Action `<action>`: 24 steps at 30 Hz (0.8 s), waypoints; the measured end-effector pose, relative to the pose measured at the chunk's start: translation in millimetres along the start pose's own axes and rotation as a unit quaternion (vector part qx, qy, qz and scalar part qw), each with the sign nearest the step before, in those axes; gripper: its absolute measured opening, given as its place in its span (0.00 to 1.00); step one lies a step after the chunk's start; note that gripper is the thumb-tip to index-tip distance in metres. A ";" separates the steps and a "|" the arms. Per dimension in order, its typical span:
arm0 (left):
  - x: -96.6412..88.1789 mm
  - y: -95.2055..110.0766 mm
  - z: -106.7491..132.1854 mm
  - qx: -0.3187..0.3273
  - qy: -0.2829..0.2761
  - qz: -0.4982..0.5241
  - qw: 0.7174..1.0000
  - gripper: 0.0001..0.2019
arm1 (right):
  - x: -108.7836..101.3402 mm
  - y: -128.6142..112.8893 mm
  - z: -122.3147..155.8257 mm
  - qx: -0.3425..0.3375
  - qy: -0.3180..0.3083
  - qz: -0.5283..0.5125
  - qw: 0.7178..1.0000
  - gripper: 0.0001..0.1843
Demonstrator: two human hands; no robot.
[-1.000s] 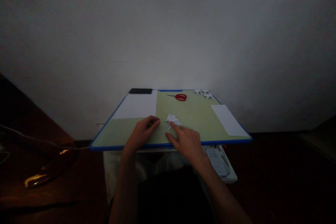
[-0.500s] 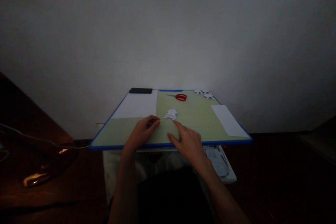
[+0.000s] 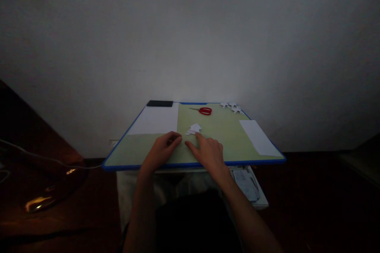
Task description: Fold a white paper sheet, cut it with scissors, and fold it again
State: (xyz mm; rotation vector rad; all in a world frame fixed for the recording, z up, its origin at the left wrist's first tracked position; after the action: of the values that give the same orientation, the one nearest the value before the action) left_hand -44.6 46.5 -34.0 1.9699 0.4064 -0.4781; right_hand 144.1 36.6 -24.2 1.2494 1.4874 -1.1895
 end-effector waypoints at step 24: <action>0.1 0.4 -0.1 -0.001 0.007 -0.007 1.000 0.10 | -3.5 -1.3 4.1 -0.031 -0.021 0.003 0.999 0.39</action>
State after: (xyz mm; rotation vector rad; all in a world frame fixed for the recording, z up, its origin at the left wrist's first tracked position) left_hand -44.3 46.5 -33.7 1.9710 0.4300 -0.4739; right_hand 143.5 31.8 -21.5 1.1799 1.4781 -1.1498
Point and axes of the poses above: each hand's wrist, its own z-axis away from the middle knuckle, its own x-axis out of the palm, y = z × x, the point moved 1 cm from there along -z, towards the middle knuckle, and after that the axes turned 1 degree about x, right-handed, at the moved point
